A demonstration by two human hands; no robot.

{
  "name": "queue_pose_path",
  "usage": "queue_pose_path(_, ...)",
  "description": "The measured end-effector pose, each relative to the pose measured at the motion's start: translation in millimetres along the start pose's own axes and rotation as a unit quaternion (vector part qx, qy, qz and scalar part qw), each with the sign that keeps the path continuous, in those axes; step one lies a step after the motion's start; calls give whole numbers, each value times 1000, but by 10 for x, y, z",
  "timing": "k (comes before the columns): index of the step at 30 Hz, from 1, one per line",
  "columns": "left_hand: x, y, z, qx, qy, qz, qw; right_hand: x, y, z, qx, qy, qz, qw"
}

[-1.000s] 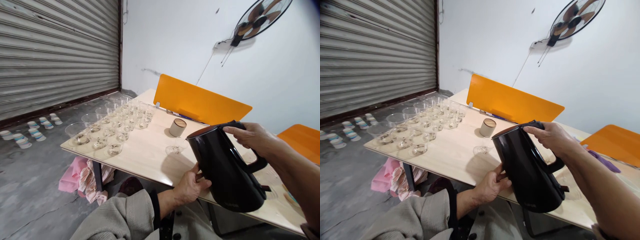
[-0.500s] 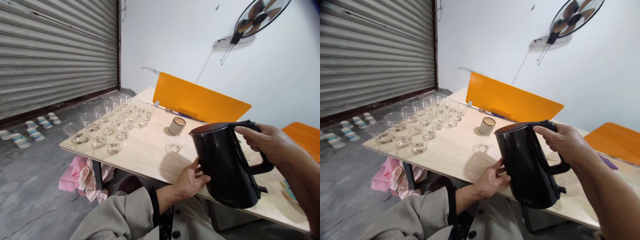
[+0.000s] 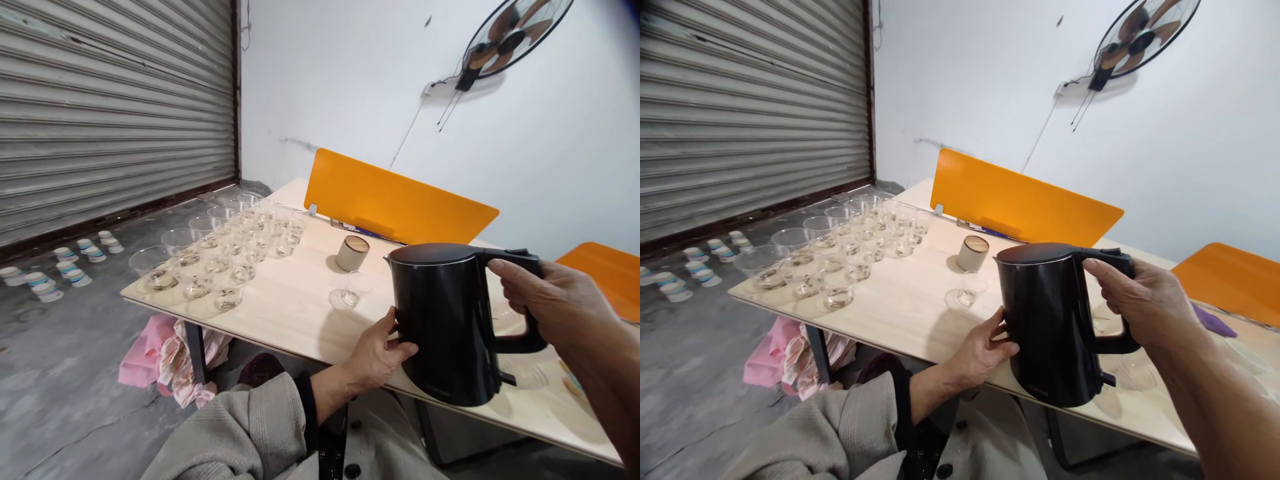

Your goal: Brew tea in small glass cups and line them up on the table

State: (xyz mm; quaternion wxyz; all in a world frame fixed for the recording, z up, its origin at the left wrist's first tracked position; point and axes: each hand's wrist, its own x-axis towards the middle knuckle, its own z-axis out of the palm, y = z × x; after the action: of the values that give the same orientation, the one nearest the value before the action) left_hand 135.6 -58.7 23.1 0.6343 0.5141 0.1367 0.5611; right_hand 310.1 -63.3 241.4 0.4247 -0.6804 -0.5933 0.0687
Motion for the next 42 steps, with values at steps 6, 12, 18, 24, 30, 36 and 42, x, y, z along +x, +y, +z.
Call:
queue_pose_path(6,18,32,-129,55,0,25,998,-14,226,124,106,36,-2,994)
queue_pose_path(12,-237,106,-369,178,10,14,984,198,428,474,232,105,-21,967)
queue_pose_path(18,-449,240,-660,223,37,28,974,608,585,818,308,153,-15,939)
queue_pose_path(24,-486,321,-878,233,74,18,969,1024,784,1073,335,178,-10,925)
queue_pose_path(30,-472,293,-977,202,81,-11,976,1372,1001,1199,328,196,-22,924)
queue_pose_path(36,-464,298,-1003,189,76,-36,978,1654,1262,1135,309,166,-37,936)
queue_pose_path(42,-455,309,-998,191,75,-52,977,1729,1398,973,246,106,7,963)
